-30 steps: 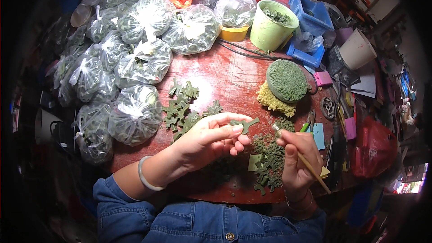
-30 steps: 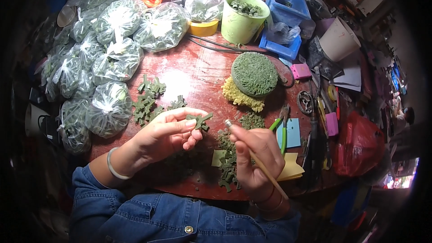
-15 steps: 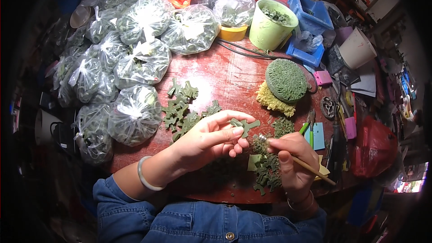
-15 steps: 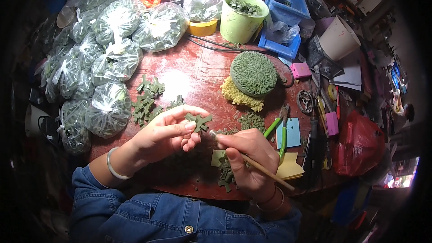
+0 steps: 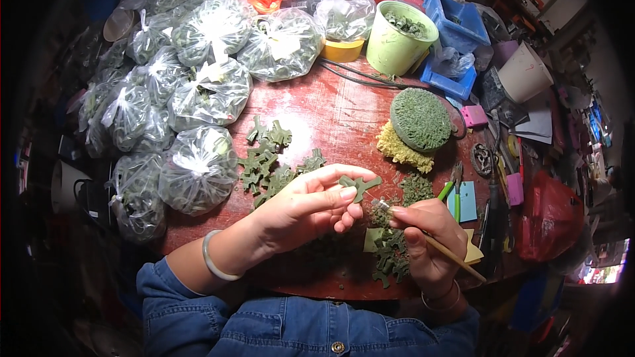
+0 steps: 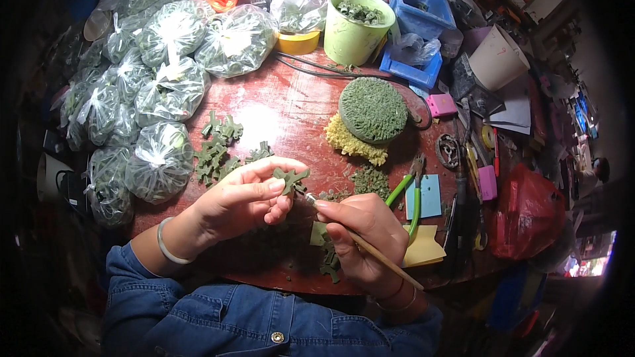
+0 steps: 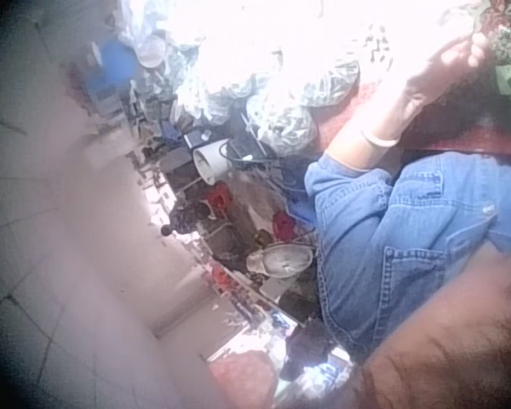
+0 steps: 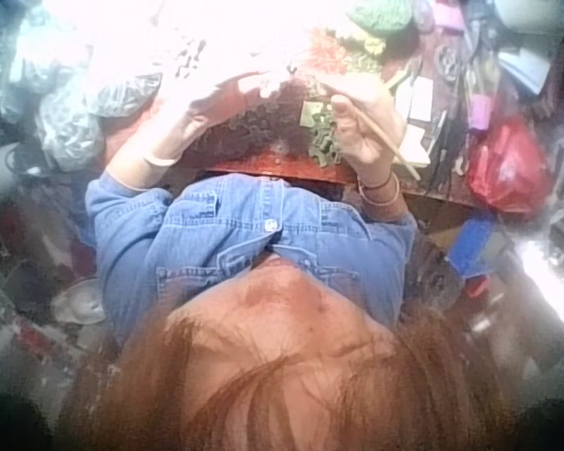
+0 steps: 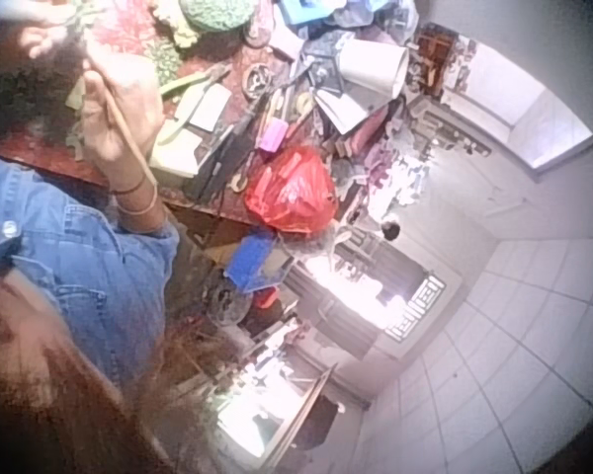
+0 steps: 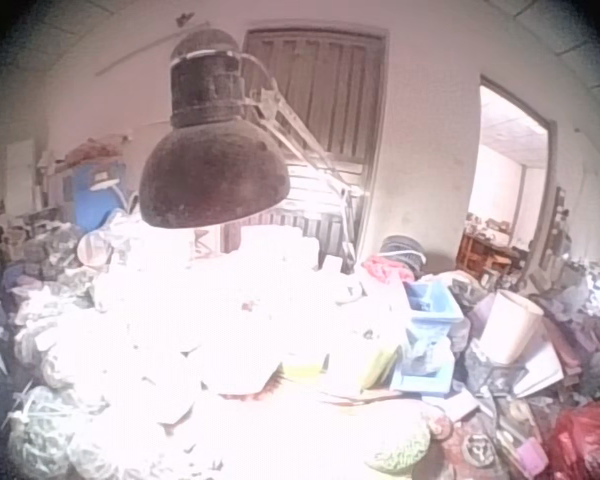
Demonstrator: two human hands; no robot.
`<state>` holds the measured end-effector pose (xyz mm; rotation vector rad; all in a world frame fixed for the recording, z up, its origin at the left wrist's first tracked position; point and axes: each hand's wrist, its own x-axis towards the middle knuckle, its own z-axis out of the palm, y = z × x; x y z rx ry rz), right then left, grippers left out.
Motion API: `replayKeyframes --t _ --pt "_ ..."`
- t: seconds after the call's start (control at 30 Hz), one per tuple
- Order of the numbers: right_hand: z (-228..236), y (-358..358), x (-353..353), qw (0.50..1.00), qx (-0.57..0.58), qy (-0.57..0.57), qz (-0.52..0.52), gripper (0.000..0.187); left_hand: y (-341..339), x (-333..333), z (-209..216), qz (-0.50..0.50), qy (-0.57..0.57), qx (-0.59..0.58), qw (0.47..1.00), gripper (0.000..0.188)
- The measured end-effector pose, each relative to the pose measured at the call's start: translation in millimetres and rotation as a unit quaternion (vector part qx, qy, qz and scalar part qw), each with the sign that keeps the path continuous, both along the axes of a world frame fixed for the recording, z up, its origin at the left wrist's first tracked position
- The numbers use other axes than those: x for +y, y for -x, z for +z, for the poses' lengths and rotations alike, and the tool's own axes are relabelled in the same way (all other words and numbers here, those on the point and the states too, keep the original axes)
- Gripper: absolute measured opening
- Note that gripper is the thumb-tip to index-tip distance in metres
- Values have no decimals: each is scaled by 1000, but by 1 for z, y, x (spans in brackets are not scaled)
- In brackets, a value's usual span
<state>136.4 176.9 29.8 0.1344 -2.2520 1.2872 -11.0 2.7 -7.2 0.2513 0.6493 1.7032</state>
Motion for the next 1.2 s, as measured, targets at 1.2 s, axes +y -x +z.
replayKeyframes --t 1.2 --pt "1 2 0 997 -15 -75 5 17 -7 4 1 103 55 83 990 41"
